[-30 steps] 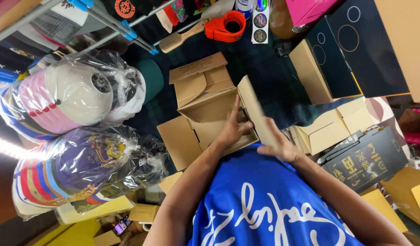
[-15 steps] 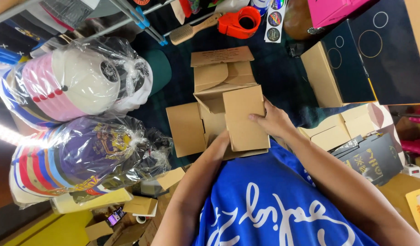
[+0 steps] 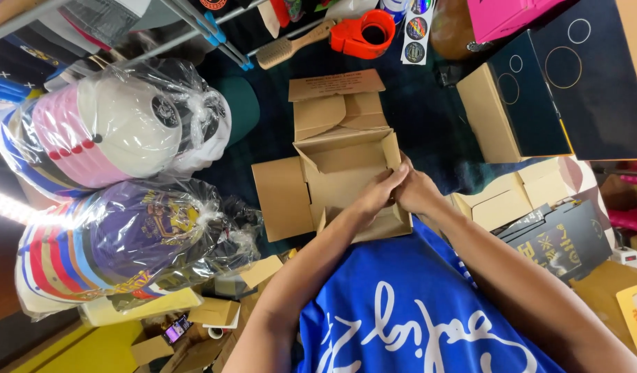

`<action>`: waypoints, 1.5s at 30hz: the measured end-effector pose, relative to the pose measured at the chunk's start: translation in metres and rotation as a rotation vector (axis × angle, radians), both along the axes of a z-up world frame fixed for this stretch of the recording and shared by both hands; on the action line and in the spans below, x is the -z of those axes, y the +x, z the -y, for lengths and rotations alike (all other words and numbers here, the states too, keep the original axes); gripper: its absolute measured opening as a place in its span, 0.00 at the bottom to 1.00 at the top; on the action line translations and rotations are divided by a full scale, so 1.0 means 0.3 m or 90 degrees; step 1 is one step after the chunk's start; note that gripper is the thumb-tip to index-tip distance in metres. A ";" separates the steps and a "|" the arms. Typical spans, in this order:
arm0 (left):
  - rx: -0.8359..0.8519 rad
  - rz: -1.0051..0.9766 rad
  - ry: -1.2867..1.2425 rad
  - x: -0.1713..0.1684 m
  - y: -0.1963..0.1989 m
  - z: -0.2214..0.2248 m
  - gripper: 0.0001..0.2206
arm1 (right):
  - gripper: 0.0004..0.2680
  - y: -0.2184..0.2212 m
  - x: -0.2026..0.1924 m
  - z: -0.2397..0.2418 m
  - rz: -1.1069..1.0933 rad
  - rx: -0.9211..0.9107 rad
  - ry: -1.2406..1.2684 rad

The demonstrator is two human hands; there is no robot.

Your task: Manually folding and assembling cardboard boxes from flat sheets by tucking in flaps.

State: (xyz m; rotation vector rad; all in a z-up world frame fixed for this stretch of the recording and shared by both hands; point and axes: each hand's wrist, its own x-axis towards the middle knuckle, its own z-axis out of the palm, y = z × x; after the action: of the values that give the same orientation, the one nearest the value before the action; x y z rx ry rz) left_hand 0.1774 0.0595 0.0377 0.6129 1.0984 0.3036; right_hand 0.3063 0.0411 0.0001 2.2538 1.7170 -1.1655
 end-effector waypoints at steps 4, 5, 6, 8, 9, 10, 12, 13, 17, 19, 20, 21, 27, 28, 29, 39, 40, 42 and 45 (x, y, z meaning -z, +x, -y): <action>-0.041 0.016 -0.021 -0.038 0.038 -0.012 0.47 | 0.23 -0.006 -0.087 -0.009 -0.040 -0.049 0.042; -0.067 0.040 -0.018 -0.070 0.037 -0.025 0.42 | 0.25 -0.006 -0.117 -0.033 0.027 -0.047 0.046; -0.070 0.035 -0.014 -0.036 0.025 -0.033 0.42 | 0.25 -0.017 -0.132 -0.046 0.022 -0.050 0.050; -0.023 -0.070 0.085 0.037 0.008 -0.044 0.31 | 0.28 -0.029 -0.164 -0.066 0.079 -0.056 0.058; -0.026 -0.073 0.079 0.023 -0.025 -0.031 0.31 | 0.28 -0.011 -0.133 -0.065 0.076 -0.060 0.052; -0.163 -0.158 0.245 0.007 -0.060 -0.018 0.21 | 0.27 0.004 -0.102 -0.062 0.082 -0.045 0.073; -0.309 -0.248 0.424 -0.020 -0.163 -0.058 0.12 | 0.27 0.018 -0.099 -0.089 0.083 -0.036 0.107; -0.397 -0.393 0.599 -0.034 -0.227 -0.091 0.12 | 0.26 0.022 -0.129 -0.095 0.080 -0.034 0.096; -0.522 -0.411 0.270 0.034 -0.430 -0.331 0.49 | 0.26 0.046 -0.036 -0.105 0.063 -0.042 0.068; -0.500 -0.304 0.174 -0.015 -0.422 -0.362 0.45 | 0.26 0.046 -0.042 -0.103 0.057 -0.043 0.069; -0.466 -0.195 0.077 -0.041 -0.419 -0.380 0.42 | 0.25 0.046 -0.044 -0.106 0.052 -0.039 0.063; -0.471 -0.195 0.081 -0.051 -0.410 -0.368 0.42 | 0.25 0.047 -0.055 -0.108 0.051 -0.043 0.067; -0.453 -0.085 0.329 -0.002 -0.434 -0.250 0.31 | 0.22 0.029 -0.065 -0.112 0.042 -0.046 0.029; -0.438 -0.054 0.377 -0.055 -0.426 -0.237 0.22 | 0.23 0.033 -0.039 -0.110 0.055 -0.059 0.036; -0.425 -0.025 0.423 -0.109 -0.422 -0.216 0.12 | 0.25 0.033 -0.012 -0.106 0.066 -0.076 0.043; -0.402 -0.144 0.476 -0.073 -0.401 -0.234 0.15 | 0.25 0.034 -0.051 -0.110 0.047 -0.074 0.052; -0.403 -0.146 0.478 -0.076 -0.401 -0.233 0.15 | 0.26 0.032 -0.052 -0.111 0.047 -0.075 0.049; -0.403 -0.146 0.480 -0.076 -0.398 -0.232 0.14 | 0.27 0.033 -0.044 -0.110 0.047 -0.074 0.048; -0.409 -0.151 0.481 -0.070 -0.397 -0.231 0.15 | 0.27 0.033 -0.026 -0.111 0.053 -0.071 0.052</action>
State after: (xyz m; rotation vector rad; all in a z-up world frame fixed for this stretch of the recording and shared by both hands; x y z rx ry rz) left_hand 0.0584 0.1289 0.0588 0.9624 1.3935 1.2660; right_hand 0.3163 0.0743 0.0080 2.1859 1.8634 -0.9831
